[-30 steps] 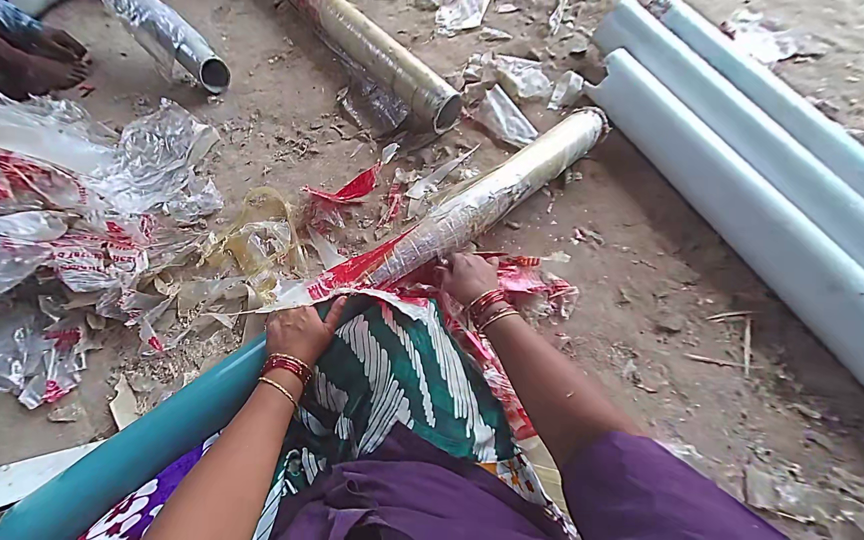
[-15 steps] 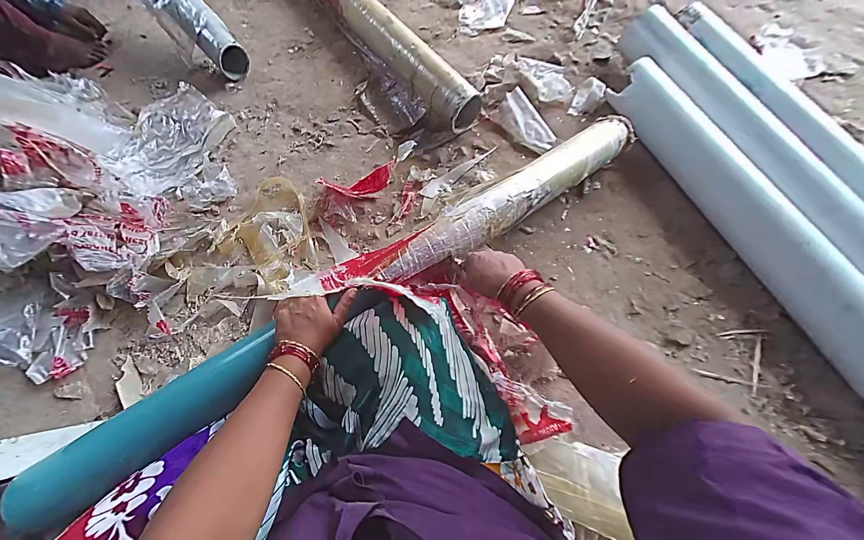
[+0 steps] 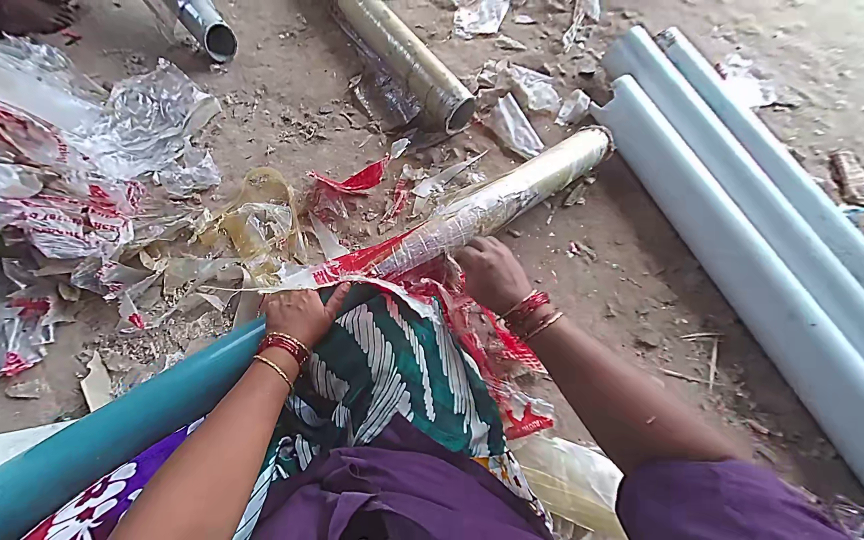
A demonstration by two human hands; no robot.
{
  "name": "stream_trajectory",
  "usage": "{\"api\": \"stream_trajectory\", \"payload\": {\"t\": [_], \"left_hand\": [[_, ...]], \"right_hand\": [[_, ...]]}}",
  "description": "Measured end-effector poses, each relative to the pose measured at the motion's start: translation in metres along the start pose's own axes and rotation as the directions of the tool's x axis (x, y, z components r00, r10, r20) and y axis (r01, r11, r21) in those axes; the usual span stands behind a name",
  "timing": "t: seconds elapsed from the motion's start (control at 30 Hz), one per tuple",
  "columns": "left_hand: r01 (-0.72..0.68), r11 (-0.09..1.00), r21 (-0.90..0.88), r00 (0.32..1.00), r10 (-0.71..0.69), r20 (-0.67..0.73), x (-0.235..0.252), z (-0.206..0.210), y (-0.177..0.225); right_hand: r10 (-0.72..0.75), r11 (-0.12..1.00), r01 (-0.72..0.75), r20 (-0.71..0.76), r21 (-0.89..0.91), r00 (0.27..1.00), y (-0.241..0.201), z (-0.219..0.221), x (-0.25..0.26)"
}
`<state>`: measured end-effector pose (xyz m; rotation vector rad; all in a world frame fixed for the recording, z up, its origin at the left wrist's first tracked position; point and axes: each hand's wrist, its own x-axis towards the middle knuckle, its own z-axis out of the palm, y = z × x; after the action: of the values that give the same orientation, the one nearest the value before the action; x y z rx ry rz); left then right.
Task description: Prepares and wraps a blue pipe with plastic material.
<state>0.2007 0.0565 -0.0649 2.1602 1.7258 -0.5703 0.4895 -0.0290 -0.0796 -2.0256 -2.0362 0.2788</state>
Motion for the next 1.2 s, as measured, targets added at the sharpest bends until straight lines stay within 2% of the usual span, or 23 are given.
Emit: {"api": "stream_trajectory", "payload": {"t": [0.03, 0.1, 0.13, 0.17, 0.23, 0.3, 0.37, 0.47, 0.57, 0.6, 0.67, 0.7, 0.73, 0.8, 0.83, 0.9, 0.97, 1.0, 1.03, 1.07, 1.1, 1.17, 1.2], "left_hand": [[0.002, 1.000, -0.006, 1.000, -0.002, 0.000, -0.001, 0.001, 0.001], [0.015, 1.000, -0.026, 1.000, -0.015, -0.012, -0.003, 0.001, 0.002], [0.016, 0.999, -0.029, 1.000, -0.017, -0.024, -0.005, 0.002, 0.002], [0.018, 1.000, -0.024, 0.999, -0.019, -0.036, -0.006, 0.003, 0.002], [0.017, 1.000, -0.025, 0.999, -0.018, -0.038, -0.007, 0.003, 0.001], [0.007, 0.999, -0.037, 1.000, -0.008, -0.024, -0.007, 0.001, 0.001], [0.002, 0.999, -0.035, 1.000, -0.003, -0.022, -0.007, 0.000, 0.002], [0.005, 0.999, -0.037, 1.000, -0.005, 0.001, -0.006, -0.003, 0.001], [0.011, 0.998, -0.062, 0.999, -0.009, 0.034, -0.005, -0.005, -0.001], [0.012, 0.997, -0.070, 0.999, -0.009, 0.031, -0.004, -0.006, -0.002], [0.018, 0.998, -0.062, 1.000, -0.017, 0.014, -0.003, -0.004, -0.003], [0.020, 0.998, -0.053, 1.000, -0.019, 0.019, -0.003, -0.002, -0.002], [0.019, 0.999, -0.045, 1.000, -0.018, 0.022, -0.003, -0.001, 0.001], [0.015, 0.999, -0.036, 1.000, -0.015, 0.009, -0.003, -0.001, 0.001], [0.007, 0.999, -0.034, 1.000, -0.007, -0.013, -0.003, 0.001, 0.002], [-0.013, 0.999, -0.041, 0.999, 0.011, -0.047, -0.006, 0.006, -0.001], [-0.034, 0.997, -0.064, 0.996, 0.028, -0.087, -0.010, 0.013, -0.006], [-0.039, 0.997, -0.061, 0.996, 0.034, -0.088, -0.009, 0.014, -0.006], [-0.042, 0.998, -0.055, 0.996, 0.038, -0.084, -0.008, 0.012, -0.007], [-0.048, 0.998, -0.051, 0.995, 0.043, -0.093, -0.006, 0.010, -0.007], [-0.050, 0.997, -0.056, 0.995, 0.044, -0.095, -0.005, 0.009, -0.007], [-0.057, 0.997, -0.058, 0.993, 0.051, -0.106, -0.006, 0.012, -0.006], [-0.062, 0.997, -0.055, 0.991, 0.055, -0.118, -0.006, 0.014, -0.006]], "right_hand": [[-0.028, 0.999, 0.023, 0.096, 0.047, 0.995, -0.014, 0.006, -0.001], [0.107, 0.993, -0.117, 0.345, 0.011, 0.932, -0.039, 0.016, 0.007], [0.173, 0.983, -0.183, 0.397, -0.013, 0.901, -0.042, 0.025, 0.012], [0.215, 0.971, -0.240, 0.409, 0.011, 0.887, -0.039, 0.033, 0.016], [0.261, 0.910, -0.368, 0.428, 0.189, 0.865, -0.027, 0.044, 0.023], [0.232, 0.858, -0.411, 0.480, 0.309, 0.846, -0.019, 0.040, 0.025], [0.194, 0.861, -0.404, 0.535, 0.309, 0.822, -0.015, 0.035, 0.023], [0.261, 0.929, -0.354, 0.486, 0.108, 0.834, -0.018, 0.017, 0.023], [0.321, 0.946, -0.311, 0.434, -0.097, 0.842, -0.034, -0.010, 0.013], [0.349, 0.937, -0.327, 0.382, -0.125, 0.855, -0.036, -0.025, 0.008], [0.416, 0.909, -0.401, 0.173, -0.113, 0.893, -0.022, -0.071, -0.010], [0.450, 0.892, -0.444, 0.059, -0.086, 0.891, -0.004, -0.100, -0.022], [0.501, 0.864, -0.499, 0.021, -0.068, 0.865, 0.017, -0.128, -0.032], [0.568, 0.822, -0.569, 0.060, 0.004, 0.821, 0.049, -0.151, -0.047], [0.581, 0.812, -0.581, 0.025, 0.057, 0.813, 0.056, -0.152, -0.054], [0.575, 0.797, -0.495, -0.187, 0.345, 0.796, 0.052, -0.146, -0.066], [0.614, 0.705, -0.248, -0.398, 0.664, 0.682, 0.040, -0.149, -0.061], [0.665, 0.649, -0.164, -0.449, 0.743, 0.596, 0.039, -0.152, -0.055], [0.717, 0.625, -0.174, -0.471, 0.761, 0.514, 0.042, -0.152, -0.047], [0.750, 0.634, -0.291, -0.476, 0.717, 0.459, 0.052, -0.150, -0.041], [0.770, 0.637, -0.490, -0.462, 0.595, 0.440, 0.066, -0.147, -0.036], [0.820, 0.554, -0.792, -0.329, 0.256, 0.468, 0.087, -0.144, -0.031], [0.825, 0.542, -0.832, -0.262, 0.116, 0.501, 0.083, -0.143, -0.028]]}}
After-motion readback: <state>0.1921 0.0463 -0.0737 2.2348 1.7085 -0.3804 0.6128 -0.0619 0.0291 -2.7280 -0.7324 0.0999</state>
